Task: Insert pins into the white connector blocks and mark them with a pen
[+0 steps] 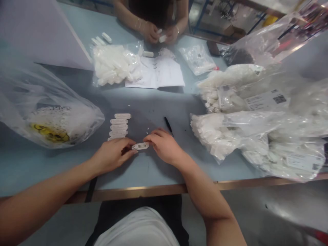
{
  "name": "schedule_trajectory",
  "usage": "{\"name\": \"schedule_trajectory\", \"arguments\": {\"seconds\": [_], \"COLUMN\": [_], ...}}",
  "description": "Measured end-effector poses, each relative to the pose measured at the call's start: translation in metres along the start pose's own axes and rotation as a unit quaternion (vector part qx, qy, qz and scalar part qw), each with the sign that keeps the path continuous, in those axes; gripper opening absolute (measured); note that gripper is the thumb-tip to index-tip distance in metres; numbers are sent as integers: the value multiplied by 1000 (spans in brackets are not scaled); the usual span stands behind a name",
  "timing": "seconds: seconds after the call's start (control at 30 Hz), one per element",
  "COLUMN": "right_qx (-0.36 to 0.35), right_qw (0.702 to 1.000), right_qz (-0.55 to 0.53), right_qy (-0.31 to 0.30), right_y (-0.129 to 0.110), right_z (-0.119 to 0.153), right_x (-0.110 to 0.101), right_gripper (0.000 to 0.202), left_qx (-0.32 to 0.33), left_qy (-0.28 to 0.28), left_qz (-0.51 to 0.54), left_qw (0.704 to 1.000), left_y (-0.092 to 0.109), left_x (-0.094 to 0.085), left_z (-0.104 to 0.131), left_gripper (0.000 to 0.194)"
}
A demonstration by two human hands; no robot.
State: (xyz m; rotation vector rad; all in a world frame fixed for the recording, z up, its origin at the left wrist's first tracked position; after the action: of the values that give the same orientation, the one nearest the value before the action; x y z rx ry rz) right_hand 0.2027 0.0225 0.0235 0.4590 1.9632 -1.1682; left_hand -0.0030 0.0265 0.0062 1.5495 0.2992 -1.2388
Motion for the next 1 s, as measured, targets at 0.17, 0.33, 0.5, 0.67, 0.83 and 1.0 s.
{"name": "schedule_trajectory", "arguments": {"seconds": [0.17, 0.33, 0.5, 0.67, 0.83, 1.0], "right_qx": [-60, -112, -130, -123, -125, -119], "right_qw": [996, 989, 984, 981, 976, 972], "right_qz": [58, 84, 110, 128, 150, 180], "right_qy": [-30, -45, -58, -76, -92, -97], "right_y": [-2, -5, -11, -16, -20, -24], "right_z": [4, 5, 4, 3, 3, 5], "right_x": [8, 12, 9, 7, 7, 6], "right_gripper": [17, 23, 26, 27, 28, 27], "left_qx": [-4, -1, 1, 7, 10, 9], "left_qy": [2, 4, 8, 9, 9, 12], "left_qz": [4, 8, 16, 12, 4, 2], "left_qw": [1000, 1000, 1000, 1000, 1000, 1000], "left_y": [1, 1, -2, -3, -3, -4], "left_x": [0, 1, 4, 6, 7, 8], "left_z": [0, 1, 1, 1, 2, 2], "left_gripper": [31, 31, 33, 31, 29, 32]}}
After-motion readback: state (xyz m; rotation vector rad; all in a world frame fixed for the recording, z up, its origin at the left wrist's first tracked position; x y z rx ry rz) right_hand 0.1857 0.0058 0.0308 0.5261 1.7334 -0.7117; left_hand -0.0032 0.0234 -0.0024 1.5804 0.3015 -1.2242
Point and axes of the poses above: each hand's wrist, its own z-axis away from the middle knuckle, its own x-axis out of the palm, y = z × x, the point moved 2 cm from there along -z, towards the middle knuckle, and after that the axes turned 3 degrees about y, right-handed, at the moved point
